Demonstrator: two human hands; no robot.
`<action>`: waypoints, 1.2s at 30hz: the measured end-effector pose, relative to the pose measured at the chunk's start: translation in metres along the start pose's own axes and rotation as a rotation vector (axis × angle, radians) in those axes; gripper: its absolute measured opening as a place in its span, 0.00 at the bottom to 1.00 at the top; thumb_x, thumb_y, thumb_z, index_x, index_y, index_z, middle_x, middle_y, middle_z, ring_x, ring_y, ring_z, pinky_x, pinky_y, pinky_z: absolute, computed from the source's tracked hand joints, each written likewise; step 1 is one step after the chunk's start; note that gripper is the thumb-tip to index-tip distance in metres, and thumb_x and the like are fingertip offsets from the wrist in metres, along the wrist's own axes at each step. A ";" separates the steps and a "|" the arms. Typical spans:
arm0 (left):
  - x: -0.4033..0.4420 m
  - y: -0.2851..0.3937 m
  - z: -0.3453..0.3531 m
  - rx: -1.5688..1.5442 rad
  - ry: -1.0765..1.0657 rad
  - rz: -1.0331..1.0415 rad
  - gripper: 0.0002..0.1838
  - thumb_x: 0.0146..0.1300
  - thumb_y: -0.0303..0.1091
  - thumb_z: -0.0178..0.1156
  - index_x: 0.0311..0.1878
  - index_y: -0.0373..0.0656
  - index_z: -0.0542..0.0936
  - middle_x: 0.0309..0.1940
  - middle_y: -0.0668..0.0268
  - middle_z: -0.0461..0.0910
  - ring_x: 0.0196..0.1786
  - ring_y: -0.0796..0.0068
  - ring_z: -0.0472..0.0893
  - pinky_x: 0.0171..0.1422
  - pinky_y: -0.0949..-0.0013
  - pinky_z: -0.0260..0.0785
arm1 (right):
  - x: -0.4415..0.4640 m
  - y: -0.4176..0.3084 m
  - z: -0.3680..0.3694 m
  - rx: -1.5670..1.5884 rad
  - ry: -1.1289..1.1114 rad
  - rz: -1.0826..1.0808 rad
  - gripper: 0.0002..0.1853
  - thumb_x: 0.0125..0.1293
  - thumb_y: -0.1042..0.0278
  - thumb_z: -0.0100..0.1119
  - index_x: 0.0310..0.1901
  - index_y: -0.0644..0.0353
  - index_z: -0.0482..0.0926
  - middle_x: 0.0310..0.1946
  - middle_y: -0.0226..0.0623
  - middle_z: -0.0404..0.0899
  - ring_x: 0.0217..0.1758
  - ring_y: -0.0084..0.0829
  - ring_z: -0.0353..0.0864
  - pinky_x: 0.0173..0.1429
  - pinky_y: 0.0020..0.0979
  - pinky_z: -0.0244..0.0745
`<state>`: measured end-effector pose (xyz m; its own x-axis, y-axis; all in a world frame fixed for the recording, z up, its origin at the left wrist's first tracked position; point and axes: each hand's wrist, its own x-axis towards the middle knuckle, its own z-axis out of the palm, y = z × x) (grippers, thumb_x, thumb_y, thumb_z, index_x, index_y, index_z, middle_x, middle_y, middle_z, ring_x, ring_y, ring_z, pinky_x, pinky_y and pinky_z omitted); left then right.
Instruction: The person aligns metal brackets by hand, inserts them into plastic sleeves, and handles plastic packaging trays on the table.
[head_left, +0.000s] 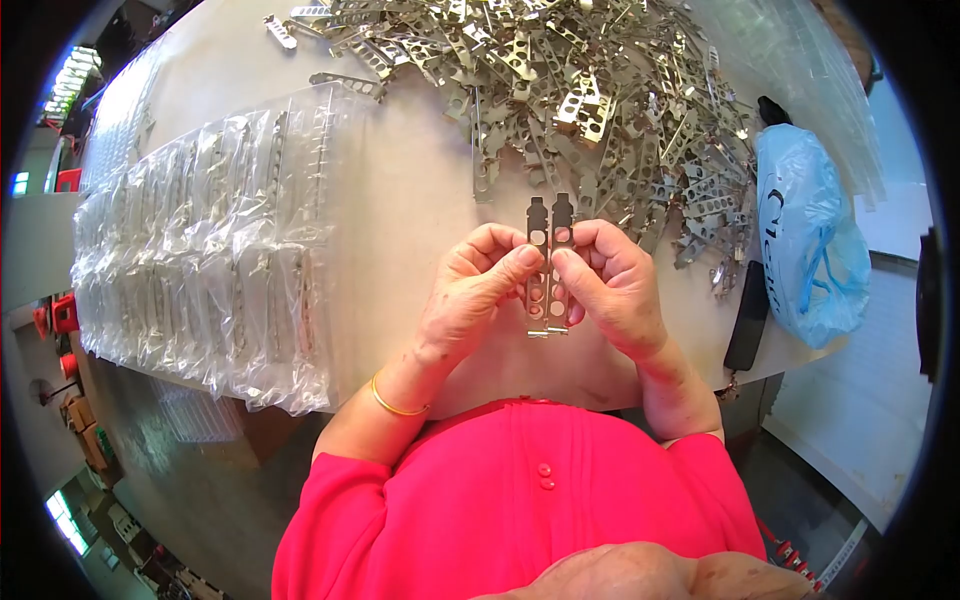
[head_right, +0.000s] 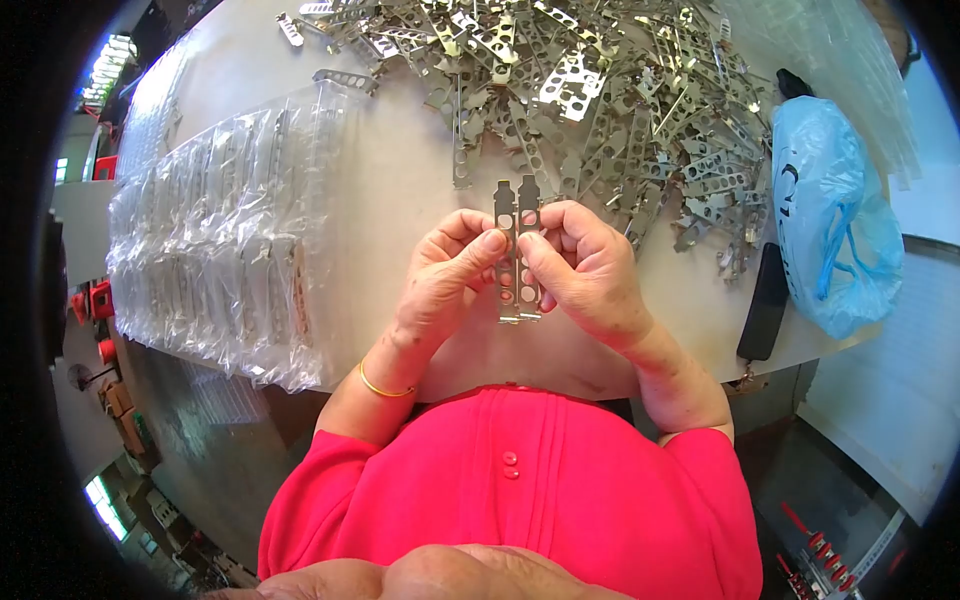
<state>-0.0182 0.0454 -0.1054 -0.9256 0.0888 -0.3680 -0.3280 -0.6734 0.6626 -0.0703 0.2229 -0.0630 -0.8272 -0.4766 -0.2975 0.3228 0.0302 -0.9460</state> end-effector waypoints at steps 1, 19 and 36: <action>0.000 -0.001 -0.001 0.013 -0.019 -0.006 0.08 0.71 0.35 0.64 0.47 0.43 0.78 0.37 0.70 0.84 0.35 0.84 0.81 0.40 0.78 0.72 | 0.000 -0.001 0.000 0.000 0.001 0.001 0.09 0.74 0.73 0.57 0.52 0.64 0.76 0.30 0.29 0.81 0.27 0.13 0.78 0.25 0.17 0.73; 0.001 0.002 0.000 -0.023 -0.050 -0.078 0.08 0.73 0.35 0.62 0.47 0.41 0.77 0.36 0.69 0.82 0.34 0.81 0.82 0.41 0.76 0.75 | -0.001 0.000 -0.002 0.012 -0.028 0.040 0.08 0.73 0.73 0.58 0.50 0.63 0.77 0.27 0.27 0.80 0.25 0.12 0.77 0.24 0.17 0.72; 0.001 0.004 0.000 -0.060 -0.073 -0.093 0.08 0.73 0.35 0.62 0.46 0.40 0.77 0.37 0.68 0.82 0.34 0.79 0.81 0.41 0.74 0.77 | -0.001 -0.001 -0.001 0.006 -0.026 0.036 0.08 0.73 0.73 0.58 0.50 0.64 0.76 0.28 0.28 0.80 0.25 0.13 0.78 0.24 0.18 0.73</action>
<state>-0.0209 0.0432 -0.1029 -0.9038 0.2048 -0.3758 -0.4031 -0.7025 0.5865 -0.0702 0.2247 -0.0623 -0.8026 -0.4984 -0.3277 0.3548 0.0426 -0.9340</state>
